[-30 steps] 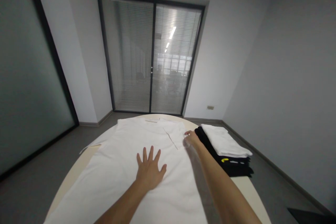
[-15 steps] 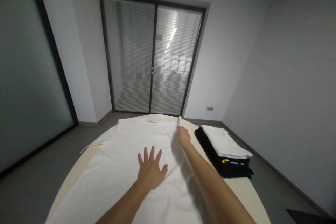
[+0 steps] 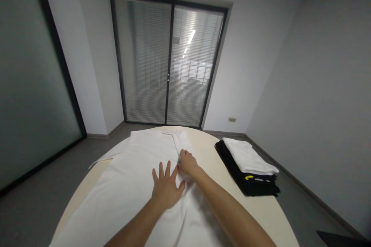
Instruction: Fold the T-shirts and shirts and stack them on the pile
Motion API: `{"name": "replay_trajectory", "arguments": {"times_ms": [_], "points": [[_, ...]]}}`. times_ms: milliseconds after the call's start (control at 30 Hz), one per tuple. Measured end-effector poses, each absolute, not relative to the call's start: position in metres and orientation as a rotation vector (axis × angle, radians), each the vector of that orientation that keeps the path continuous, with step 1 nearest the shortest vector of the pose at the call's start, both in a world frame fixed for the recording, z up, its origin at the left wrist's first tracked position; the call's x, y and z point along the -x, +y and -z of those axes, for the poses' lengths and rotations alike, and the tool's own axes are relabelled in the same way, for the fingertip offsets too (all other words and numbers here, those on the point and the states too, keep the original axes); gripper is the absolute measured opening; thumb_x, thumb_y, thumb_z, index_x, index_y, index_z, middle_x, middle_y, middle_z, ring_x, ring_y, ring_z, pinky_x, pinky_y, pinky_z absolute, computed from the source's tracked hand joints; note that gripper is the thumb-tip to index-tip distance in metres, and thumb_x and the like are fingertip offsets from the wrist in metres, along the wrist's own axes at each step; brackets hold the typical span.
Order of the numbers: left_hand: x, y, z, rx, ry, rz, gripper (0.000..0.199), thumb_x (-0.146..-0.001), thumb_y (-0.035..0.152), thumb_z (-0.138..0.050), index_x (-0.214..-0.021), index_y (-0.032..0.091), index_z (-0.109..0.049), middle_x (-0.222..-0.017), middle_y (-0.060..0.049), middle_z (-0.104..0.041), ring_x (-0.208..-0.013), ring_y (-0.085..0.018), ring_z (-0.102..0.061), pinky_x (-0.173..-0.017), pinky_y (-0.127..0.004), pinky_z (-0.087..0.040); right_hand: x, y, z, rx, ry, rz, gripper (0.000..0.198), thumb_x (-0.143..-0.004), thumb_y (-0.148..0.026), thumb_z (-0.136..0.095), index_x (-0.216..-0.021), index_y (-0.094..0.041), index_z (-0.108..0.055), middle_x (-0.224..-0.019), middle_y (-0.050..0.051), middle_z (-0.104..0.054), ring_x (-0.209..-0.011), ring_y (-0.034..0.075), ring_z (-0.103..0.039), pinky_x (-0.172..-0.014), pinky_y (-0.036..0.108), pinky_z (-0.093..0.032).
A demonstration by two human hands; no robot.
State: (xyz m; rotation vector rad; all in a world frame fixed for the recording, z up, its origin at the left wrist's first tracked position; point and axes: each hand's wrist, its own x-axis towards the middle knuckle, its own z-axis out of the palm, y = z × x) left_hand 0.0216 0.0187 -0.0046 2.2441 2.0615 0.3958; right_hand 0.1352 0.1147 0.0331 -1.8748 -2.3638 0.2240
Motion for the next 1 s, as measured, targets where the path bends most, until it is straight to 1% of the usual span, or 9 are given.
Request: {"name": "replay_trajectory", "arguments": {"times_ms": [100,200,333,433,500,600,700,867,1000], "points": [[-0.024,0.018,0.004,-2.243,2.077,-0.373,0.073,-0.091,0.064,-0.036,-0.154,0.029,-0.035,-0.164,-0.009,-0.021,-0.149,-0.046,-0.009,-0.113,-0.070,-0.002,-0.138,0.107,-0.024,1.821,-2.399,-0.199,0.066,-0.087,-0.021,-0.052,-0.148,0.000,-0.037,-0.151,0.027,-0.038,-0.142,0.033,-0.035,-0.113,0.042,-0.034],[-0.029,0.021,0.003,-2.223,2.087,-0.363,0.077,-0.091,0.062,-0.035,-0.156,0.020,-0.032,-0.164,-0.011,-0.020,-0.149,-0.046,-0.007,-0.113,-0.070,-0.002,-0.143,0.108,-0.016,1.768,-2.436,-0.189,0.061,-0.091,-0.020,-0.045,-0.147,0.004,-0.037,-0.155,0.027,-0.032,-0.147,0.032,-0.026,-0.119,0.041,-0.025],[-0.035,0.036,-0.002,-2.205,2.038,-0.402,0.083,-0.089,0.060,-0.037,-0.155,0.011,-0.030,-0.164,-0.014,-0.019,-0.149,-0.047,-0.006,-0.114,-0.070,-0.003,-0.156,0.126,-0.009,1.787,-2.416,-0.191,0.061,-0.097,-0.025,-0.035,-0.150,0.004,-0.032,-0.157,0.025,-0.029,-0.148,0.032,-0.024,-0.119,0.042,-0.024],[-0.035,0.047,-0.007,-2.189,1.909,-0.415,0.080,-0.089,0.054,-0.039,-0.156,0.011,-0.028,-0.163,-0.012,-0.022,-0.150,-0.042,-0.011,-0.118,-0.064,-0.009,-0.170,0.145,-0.005,1.819,-2.376,-0.184,0.061,-0.099,-0.028,-0.032,-0.151,0.003,-0.031,-0.158,0.024,-0.028,-0.148,0.032,-0.025,-0.119,0.043,-0.023],[-0.030,0.050,-0.008,-2.200,1.865,-0.423,0.074,-0.091,0.049,-0.039,-0.154,0.013,-0.033,-0.162,-0.012,-0.025,-0.150,-0.039,-0.016,-0.119,-0.059,-0.013,-0.178,0.156,-0.005,1.824,-2.350,-0.168,0.059,-0.100,-0.028,-0.030,-0.151,0.002,-0.032,-0.158,0.023,-0.029,-0.148,0.032,-0.024,-0.119,0.044,-0.022],[-0.019,0.046,-0.002,-2.280,1.900,-0.430,0.066,-0.094,0.049,-0.037,-0.151,0.016,-0.041,-0.162,-0.011,-0.028,-0.150,-0.038,-0.017,-0.119,-0.061,-0.012,-0.185,0.164,-0.008,1.790,-2.322,-0.133,0.057,-0.100,-0.028,-0.031,-0.149,-0.001,-0.036,-0.157,0.021,-0.034,-0.147,0.030,-0.028,-0.118,0.041,-0.022],[-0.013,0.042,0.005,-2.350,1.914,-0.431,0.066,-0.096,0.052,-0.033,-0.152,0.019,-0.038,-0.162,-0.009,-0.026,-0.151,-0.036,-0.014,-0.118,-0.064,-0.009,-0.186,0.158,-0.016,1.732,-2.291,-0.078,0.050,-0.101,-0.030,-0.032,-0.144,-0.008,-0.045,-0.151,0.017,-0.044,-0.141,0.026,-0.037,-0.116,0.037,-0.024],[-0.015,0.043,0.007,-2.362,1.943,-0.414,0.066,-0.094,0.053,-0.037,-0.153,0.022,-0.037,-0.163,-0.009,-0.025,-0.151,-0.037,-0.014,-0.117,-0.065,-0.009,-0.191,0.114,-0.028,1.466,-2.177,0.148,0.039,-0.104,-0.030,-0.028,-0.122,-0.018,-0.060,-0.126,0.012,-0.063,-0.118,0.023,-0.053,-0.104,0.037,-0.035],[-0.016,0.044,0.008,-2.379,1.963,-0.411,0.065,-0.095,0.051,-0.037,-0.153,0.021,-0.038,-0.163,-0.008,-0.025,-0.150,-0.037,-0.017,-0.117,-0.066,-0.010,-0.206,0.068,-0.023,1.302,-2.196,0.154,0.034,-0.104,-0.029,-0.030,-0.118,-0.020,-0.060,-0.121,0.008,-0.065,-0.112,0.021,-0.055,-0.100,0.035,-0.038]]}}
